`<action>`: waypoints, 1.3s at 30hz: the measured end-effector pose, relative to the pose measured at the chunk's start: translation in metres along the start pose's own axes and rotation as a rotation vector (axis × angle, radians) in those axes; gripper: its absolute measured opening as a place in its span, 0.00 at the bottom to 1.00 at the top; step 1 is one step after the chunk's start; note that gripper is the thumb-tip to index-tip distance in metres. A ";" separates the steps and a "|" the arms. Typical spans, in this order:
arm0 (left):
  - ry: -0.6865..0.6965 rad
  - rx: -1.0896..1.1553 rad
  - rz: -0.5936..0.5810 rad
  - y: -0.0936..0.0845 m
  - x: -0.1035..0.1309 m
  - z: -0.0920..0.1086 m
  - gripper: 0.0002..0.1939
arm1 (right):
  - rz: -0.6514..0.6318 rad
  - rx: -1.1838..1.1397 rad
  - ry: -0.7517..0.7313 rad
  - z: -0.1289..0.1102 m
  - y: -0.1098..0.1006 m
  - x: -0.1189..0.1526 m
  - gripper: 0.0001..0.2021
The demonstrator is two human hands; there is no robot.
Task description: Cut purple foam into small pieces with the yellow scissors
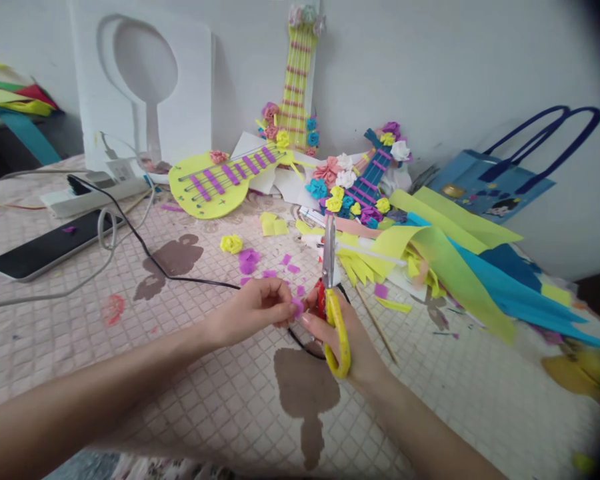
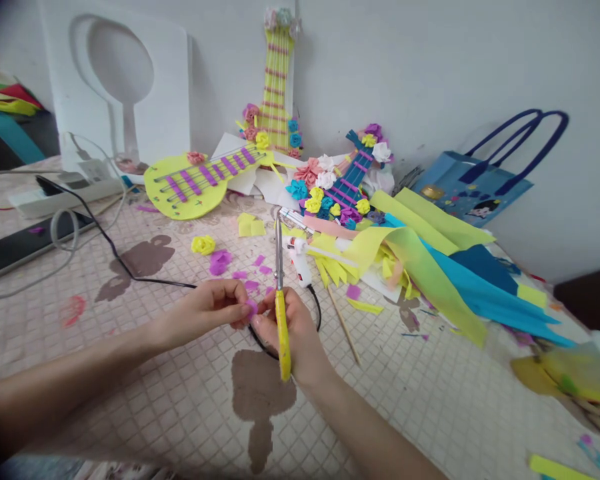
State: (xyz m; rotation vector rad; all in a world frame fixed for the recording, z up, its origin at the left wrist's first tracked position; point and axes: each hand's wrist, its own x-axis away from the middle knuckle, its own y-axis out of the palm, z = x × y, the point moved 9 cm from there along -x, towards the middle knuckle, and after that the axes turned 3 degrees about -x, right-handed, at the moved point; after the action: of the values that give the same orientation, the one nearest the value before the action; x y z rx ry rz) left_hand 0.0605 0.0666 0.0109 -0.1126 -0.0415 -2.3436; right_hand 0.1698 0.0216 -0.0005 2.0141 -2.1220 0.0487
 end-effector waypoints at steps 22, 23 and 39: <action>0.139 -0.009 -0.205 0.008 -0.001 0.013 0.07 | -0.282 -0.218 0.094 0.014 0.017 0.001 0.08; 0.120 0.004 -0.181 0.006 -0.002 0.010 0.07 | -0.269 -0.199 0.084 0.014 0.016 0.000 0.08; 0.059 0.070 -0.217 0.013 -0.005 -0.003 0.08 | -0.100 -0.058 0.112 0.007 0.006 -0.002 0.16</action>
State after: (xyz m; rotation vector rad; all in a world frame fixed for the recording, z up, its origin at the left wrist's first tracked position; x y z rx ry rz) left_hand 0.0726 0.0607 0.0077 -0.0036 -0.1114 -2.5579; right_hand 0.1630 0.0230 -0.0069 2.0308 -1.9306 0.0814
